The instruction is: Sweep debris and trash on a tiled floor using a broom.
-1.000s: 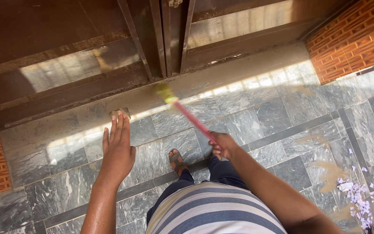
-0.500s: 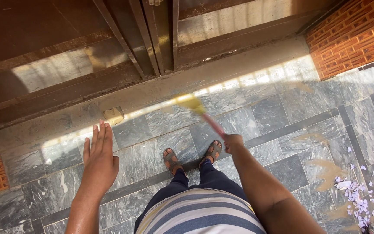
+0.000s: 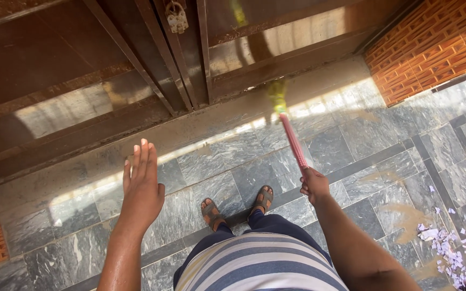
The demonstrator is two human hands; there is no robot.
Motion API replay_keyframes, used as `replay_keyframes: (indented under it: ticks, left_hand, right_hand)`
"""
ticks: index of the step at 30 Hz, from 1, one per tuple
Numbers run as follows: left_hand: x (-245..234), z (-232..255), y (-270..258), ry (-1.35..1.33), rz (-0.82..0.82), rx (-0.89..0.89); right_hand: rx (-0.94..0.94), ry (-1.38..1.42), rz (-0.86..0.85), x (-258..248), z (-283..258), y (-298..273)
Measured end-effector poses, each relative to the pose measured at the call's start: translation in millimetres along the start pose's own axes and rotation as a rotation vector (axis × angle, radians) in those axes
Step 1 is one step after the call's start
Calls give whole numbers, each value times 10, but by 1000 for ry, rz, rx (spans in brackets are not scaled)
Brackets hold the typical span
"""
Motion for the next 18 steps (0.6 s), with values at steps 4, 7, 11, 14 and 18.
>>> replay_keyframes:
  ticks: [4,7,11,14,18]
  left_hand:
    - [-25,-44,-37,36,5,-8]
    - [-12,-193,-150,42,15,-10]
    - [2,-442,-401,-6,47,-63]
    - [58,-709,-633,-24,71,-110]
    - [90,-982,-969,-42,99,-190]
  right_hand:
    - [149,-12,-185,438,-41,-298]
    - [255,-60,-330,795,164,-322]
    - [363,-177,-519,1409,365,-554]
    - [421,-256,-602,1906,473,-698]
    - [416,-398,-728,2395,869,-583]
Point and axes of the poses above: each hand's wrist, its own y-axis towards the middle knuckle, its own x-axis out of the palm, z = x × y, the point moved 2 cm from there along y, towards the middle knuckle, and after that the axes turned 10 degrees about -z, right-handed, at the moved point
